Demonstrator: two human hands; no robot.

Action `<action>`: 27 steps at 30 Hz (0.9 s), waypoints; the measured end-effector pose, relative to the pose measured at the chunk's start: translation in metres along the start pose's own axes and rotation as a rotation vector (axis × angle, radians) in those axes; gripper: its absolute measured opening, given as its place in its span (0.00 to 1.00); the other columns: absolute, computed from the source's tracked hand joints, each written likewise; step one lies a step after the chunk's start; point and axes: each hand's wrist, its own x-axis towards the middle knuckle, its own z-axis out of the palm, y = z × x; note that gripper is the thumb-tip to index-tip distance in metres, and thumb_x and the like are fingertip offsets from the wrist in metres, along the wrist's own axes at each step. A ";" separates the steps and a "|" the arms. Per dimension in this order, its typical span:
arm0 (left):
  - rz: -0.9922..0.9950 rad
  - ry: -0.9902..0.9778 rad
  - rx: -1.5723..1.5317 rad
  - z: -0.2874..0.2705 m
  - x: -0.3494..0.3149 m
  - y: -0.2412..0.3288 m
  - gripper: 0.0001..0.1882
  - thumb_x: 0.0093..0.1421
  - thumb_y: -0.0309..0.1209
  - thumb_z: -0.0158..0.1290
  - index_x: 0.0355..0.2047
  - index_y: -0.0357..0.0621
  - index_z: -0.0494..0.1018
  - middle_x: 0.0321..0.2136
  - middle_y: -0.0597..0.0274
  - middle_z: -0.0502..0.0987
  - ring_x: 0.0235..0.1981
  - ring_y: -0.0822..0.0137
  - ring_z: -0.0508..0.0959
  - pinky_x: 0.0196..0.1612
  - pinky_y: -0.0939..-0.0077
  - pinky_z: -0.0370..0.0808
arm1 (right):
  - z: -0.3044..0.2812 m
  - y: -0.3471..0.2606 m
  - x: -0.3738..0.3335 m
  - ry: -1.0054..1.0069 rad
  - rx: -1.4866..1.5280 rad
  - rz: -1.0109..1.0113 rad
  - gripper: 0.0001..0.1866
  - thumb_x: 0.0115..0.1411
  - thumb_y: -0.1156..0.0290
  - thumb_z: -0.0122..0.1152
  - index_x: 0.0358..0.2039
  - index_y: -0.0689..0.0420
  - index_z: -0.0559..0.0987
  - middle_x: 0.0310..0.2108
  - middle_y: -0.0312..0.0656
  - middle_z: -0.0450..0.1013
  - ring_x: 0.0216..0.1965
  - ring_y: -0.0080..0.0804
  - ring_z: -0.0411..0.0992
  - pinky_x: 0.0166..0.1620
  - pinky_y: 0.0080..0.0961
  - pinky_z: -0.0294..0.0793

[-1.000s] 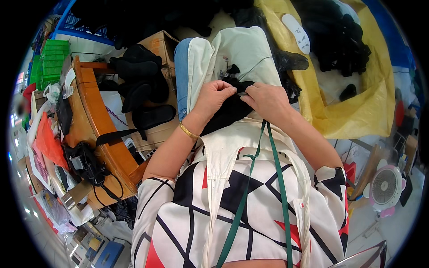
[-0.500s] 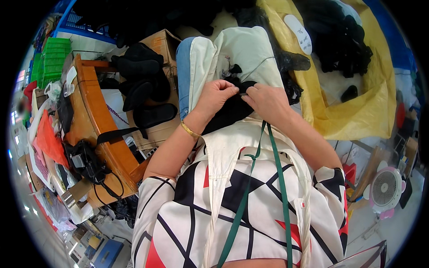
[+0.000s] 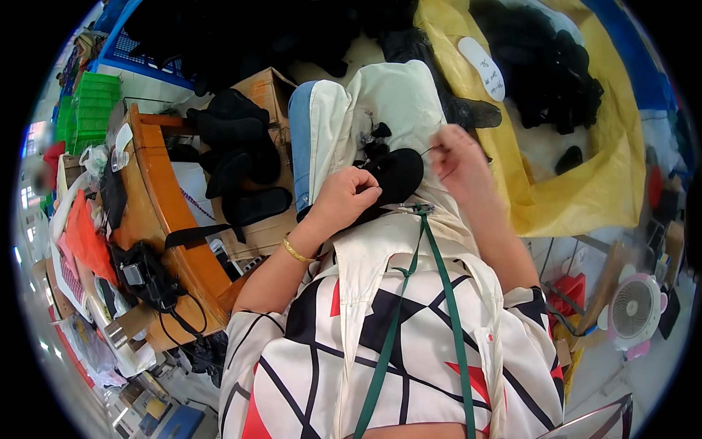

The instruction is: The person sits on the floor and sews a black shoe using a needle and thread. They repeatedly insert the needle into the shoe's sole and pull the thread through to stitch the material. The person handles the shoe and thread by hand throughout the process.

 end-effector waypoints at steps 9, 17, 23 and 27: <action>-0.038 -0.011 -0.189 0.016 -0.014 -0.007 0.08 0.59 0.29 0.59 0.29 0.35 0.76 0.22 0.68 0.74 0.25 0.78 0.69 0.30 0.80 0.69 | -0.062 -0.101 -0.031 -0.053 0.248 -0.295 0.05 0.69 0.70 0.55 0.37 0.56 0.73 0.29 0.33 0.65 0.30 0.21 0.63 0.29 0.14 0.64; -0.111 -0.068 -0.126 0.023 -0.017 -0.008 0.13 0.57 0.32 0.61 0.36 0.37 0.73 0.24 0.55 0.75 0.26 0.65 0.76 0.32 0.68 0.73 | -0.061 -0.043 -0.016 0.245 -0.556 -0.427 0.09 0.70 0.67 0.56 0.41 0.59 0.78 0.33 0.34 0.74 0.31 0.21 0.71 0.36 0.18 0.73; 0.368 0.162 0.153 0.012 -0.028 0.005 0.09 0.56 0.25 0.59 0.35 0.38 0.72 0.26 0.56 0.69 0.29 0.54 0.71 0.33 0.69 0.69 | -0.001 0.016 -0.011 -0.005 -0.948 -0.098 0.20 0.67 0.57 0.60 0.28 0.63 0.75 0.25 0.34 0.69 0.27 0.22 0.65 0.30 0.25 0.66; 0.132 0.172 -0.325 0.001 -0.027 -0.003 0.09 0.58 0.29 0.58 0.30 0.37 0.70 0.23 0.61 0.67 0.25 0.64 0.67 0.32 0.70 0.67 | 0.022 0.029 -0.016 -0.035 -1.309 -0.590 0.22 0.65 0.62 0.62 0.22 0.63 0.67 0.20 0.42 0.62 0.21 0.34 0.60 0.26 0.33 0.61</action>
